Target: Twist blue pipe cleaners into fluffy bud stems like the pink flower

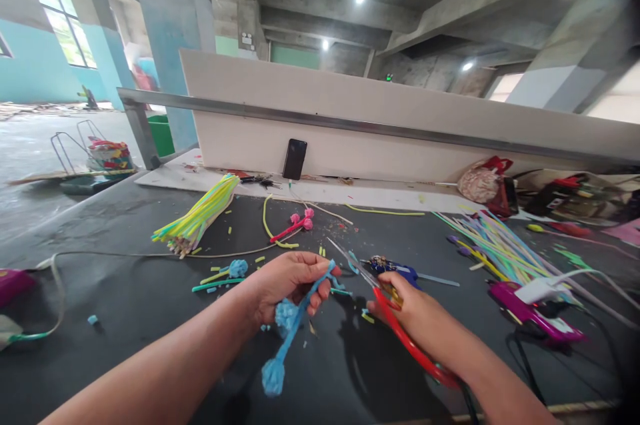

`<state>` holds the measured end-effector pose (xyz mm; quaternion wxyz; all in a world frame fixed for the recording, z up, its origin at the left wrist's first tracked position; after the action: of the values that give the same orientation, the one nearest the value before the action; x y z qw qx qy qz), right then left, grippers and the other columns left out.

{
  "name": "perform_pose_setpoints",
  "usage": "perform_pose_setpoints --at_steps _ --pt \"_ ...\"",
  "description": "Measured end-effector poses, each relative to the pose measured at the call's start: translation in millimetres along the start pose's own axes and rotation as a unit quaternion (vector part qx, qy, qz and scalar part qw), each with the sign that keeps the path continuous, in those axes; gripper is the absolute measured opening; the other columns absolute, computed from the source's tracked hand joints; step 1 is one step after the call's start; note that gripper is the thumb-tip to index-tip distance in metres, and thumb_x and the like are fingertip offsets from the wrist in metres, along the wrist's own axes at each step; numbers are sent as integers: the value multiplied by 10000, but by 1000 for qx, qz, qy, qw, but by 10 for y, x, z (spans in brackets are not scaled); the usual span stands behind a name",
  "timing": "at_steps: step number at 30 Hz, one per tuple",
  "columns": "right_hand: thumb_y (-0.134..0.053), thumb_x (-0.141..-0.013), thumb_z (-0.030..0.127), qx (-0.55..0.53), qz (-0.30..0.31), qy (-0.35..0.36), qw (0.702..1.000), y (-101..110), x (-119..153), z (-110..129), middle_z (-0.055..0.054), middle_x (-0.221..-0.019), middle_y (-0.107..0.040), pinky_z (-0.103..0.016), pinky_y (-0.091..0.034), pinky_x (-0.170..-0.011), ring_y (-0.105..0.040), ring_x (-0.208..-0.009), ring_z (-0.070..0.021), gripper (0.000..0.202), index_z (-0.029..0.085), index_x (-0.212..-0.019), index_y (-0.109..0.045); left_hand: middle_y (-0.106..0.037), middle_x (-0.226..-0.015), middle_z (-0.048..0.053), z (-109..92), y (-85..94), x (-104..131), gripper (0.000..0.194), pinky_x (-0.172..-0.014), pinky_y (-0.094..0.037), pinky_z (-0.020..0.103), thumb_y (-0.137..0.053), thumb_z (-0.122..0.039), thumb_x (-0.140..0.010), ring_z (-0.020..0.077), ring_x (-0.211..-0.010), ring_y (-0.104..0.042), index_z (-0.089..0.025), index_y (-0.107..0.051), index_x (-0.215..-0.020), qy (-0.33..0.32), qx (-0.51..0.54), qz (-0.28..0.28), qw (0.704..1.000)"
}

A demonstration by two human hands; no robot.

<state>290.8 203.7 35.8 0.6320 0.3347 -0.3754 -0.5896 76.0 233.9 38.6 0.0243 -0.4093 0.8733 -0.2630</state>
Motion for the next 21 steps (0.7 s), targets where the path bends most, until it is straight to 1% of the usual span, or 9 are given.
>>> perform_pose_setpoints --at_steps 4,5,7,9,11,14,18,19,21 --pt "-682 -650 271 94 -29 -19 995 48 -160 -60 -128 -1117 -663 -382 -454 -787 -625 -964 -307 694 214 -1308 -469 -601 -655 20 -43 -30 43 186 -469 -481 172 -628 -242 -798 69 -479 -546 -110 -617 -928 -5 20 35 999" --pt "-670 -664 264 95 -37 -12 995 61 -143 -15 -127 -1153 -650 -403 -438 -828 -603 -1020 -320 647 224 -1288 -503 -606 -660 23 -42 -38 53 181 -474 -484 174 -628 -229 -796 72 -484 -550 -115 -607 -935 -5 22 44 999" --pt "-572 -769 318 73 -84 -5 994 106 -50 126 -135 -1062 -689 -455 -422 -851 -601 -1010 -338 398 200 -1144 -630 -616 -659 23 -25 -68 74 173 -466 -485 176 -627 -218 -794 77 -479 -556 -139 -573 -938 0 23 61 998" --pt "-513 -823 365 -97 -105 34 989 116 72 312 -88 -995 -707 -385 -465 -816 -640 -914 -263 319 214 -1063 -658 -634 -662 21 3 -119 96 179 -458 -489 180 -627 -218 -791 83 -468 -566 -168 -529 -932 7 20 80 997" --pt "-585 -783 398 -257 -34 93 961 44 167 507 -63 -946 -702 -335 -493 -764 -646 -853 -224 331 205 -1044 -651 -649 -656 24 33 -179 115 196 -453 -498 186 -632 -217 -784 91 -464 -578 -180 -495 -919 18 12 94 995" --pt "-673 -748 360 -340 10 128 932 -41 231 661 -32 -858 -690 -299 -484 -728 -628 -767 -176 280 194 -973 -667 -657 -622 31 74 -242 131 186 -446 -513 202 -630 -209 -779 107 -465 -591 -173 -475 -875 41 0 99 994" --pt "-745 -700 279 -423 -4 80 903 -118 177 638 18 -676 -654 -230 -445 -643 -573 -644 -116 146 170 -780 -688 -678 -676 70 96 -294 139 145 -524 -550 249 -591 -227 -807 145 -544 -655 -139 -506 -884 57 25 151 987" --pt "-766 -682 263 -470 0 57 881 -146 155 615 28 -641 -640 -208 -428 -605 -550 -609 -100 139 165 -733 -682 -685 -701 89 96 -302 139 160 -552 -556 264 -588 -245 -810 166 -584 -675 -127 -517 -893 56 37 169 983" --pt "-789 -663 251 -579 25 14 815 -220 116 576 42 -569 -601 -182 -384 -521 -495 -531 -74 165 156 -659 -655 -693 -737 121 100 -305 127 208 -591 -560 292 -593 -283 -805 208 -654 -698 -111 -536 -905 53 62 192 978"
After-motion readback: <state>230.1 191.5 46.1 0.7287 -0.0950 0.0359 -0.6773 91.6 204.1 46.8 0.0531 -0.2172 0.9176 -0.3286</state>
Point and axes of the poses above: each hand's wrist, its own x-axis away from the middle knuckle, its own y-axis out of the back of the hand, z = x × y, the point moved 4 cm from there along -x, towards the middle knuckle
